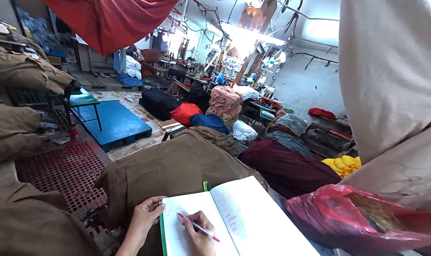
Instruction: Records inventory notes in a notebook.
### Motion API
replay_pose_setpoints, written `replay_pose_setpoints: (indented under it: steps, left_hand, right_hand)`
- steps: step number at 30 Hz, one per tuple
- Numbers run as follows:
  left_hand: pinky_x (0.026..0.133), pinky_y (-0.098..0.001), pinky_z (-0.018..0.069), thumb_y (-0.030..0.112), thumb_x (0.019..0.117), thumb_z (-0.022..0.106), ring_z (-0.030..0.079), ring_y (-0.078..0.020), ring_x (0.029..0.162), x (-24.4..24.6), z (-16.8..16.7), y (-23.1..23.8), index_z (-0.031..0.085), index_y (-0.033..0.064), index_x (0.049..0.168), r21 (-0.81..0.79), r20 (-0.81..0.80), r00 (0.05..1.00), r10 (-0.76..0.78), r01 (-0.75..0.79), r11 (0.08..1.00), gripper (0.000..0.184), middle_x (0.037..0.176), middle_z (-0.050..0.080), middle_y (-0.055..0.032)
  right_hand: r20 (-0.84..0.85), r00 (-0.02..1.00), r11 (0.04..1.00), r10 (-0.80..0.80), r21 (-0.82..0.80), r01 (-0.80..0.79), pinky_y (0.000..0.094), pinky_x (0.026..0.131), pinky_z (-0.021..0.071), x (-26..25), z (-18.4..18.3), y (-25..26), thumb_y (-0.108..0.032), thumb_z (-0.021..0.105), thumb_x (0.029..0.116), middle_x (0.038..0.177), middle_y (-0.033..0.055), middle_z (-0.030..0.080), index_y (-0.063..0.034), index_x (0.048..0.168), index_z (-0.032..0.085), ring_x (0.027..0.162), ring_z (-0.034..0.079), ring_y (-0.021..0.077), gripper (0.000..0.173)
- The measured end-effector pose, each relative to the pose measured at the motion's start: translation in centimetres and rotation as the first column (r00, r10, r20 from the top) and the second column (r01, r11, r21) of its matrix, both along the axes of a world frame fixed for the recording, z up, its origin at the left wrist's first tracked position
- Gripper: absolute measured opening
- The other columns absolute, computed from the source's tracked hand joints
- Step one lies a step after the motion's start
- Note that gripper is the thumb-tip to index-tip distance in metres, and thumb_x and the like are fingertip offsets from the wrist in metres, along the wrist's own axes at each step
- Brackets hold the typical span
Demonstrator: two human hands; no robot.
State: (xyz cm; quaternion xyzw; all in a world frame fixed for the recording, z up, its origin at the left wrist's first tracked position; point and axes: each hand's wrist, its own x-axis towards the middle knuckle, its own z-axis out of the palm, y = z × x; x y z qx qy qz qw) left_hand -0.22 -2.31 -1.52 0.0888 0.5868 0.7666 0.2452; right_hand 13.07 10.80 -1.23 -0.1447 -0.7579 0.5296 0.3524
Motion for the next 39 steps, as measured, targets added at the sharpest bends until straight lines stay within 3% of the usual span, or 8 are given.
replay_pose_setpoints:
  steps: [11, 26, 39]
  left_hand:
    - [0.066, -0.0319, 0.0634, 0.002, 0.0928, 0.072, 0.075, -0.0196, 0.083, -0.04, -0.05, 0.08, 0.073, 0.0039, 0.113, -0.021, -0.006, 1.0, 0.002, -0.002, 1.0, 0.02, 0.099, 0.077, -0.01]
    - [0.067, -0.0326, 0.0639, 0.001, 0.0931, 0.071, 0.076, -0.02, 0.083, -0.11, -0.1, 0.07, 0.073, 0.0031, 0.113, -0.012, -0.004, 1.0, -0.001, 0.001, 1.0, 0.02, 0.099, 0.077, -0.0105]
    - [0.067, -0.0323, 0.0641, -0.001, 0.0923, 0.071, 0.076, -0.0201, 0.082, -0.12, 0.13, 0.02, 0.073, 0.002, 0.113, 0.001, 0.006, 1.0, 0.001, -0.001, 1.0, 0.021, 0.099, 0.077, -0.0112]
  right_hand:
    - [0.06, 0.998, 0.995, -0.019, 0.095, 0.013, 0.017, 0.052, 0.0483, -0.1, -0.19, 0.09, -0.007, 0.072, 0.0876, 0.067, 0.0008, 0.067, -0.0009, 0.084, 0.068, 0.055, 0.058, 0.0007, 0.008]
    - [0.059, 0.998, 0.995, -0.029, 0.099, 0.023, 0.0161, 0.049, 0.0455, 0.1, -0.01, -0.07, -0.005, 0.071, 0.0868, 0.064, -0.0008, 0.063, -0.0016, 0.082, 0.067, 0.053, 0.055, -0.0003, 0.007]
    - [0.069, 0.988, 0.981, -0.142, 0.146, 0.13, 0.0157, 0.048, 0.0434, -0.22, 0.18, -0.29, -0.006, 0.071, 0.0857, 0.062, -0.0021, 0.062, -0.0025, 0.08, 0.067, 0.051, 0.053, -0.0015, 0.008]
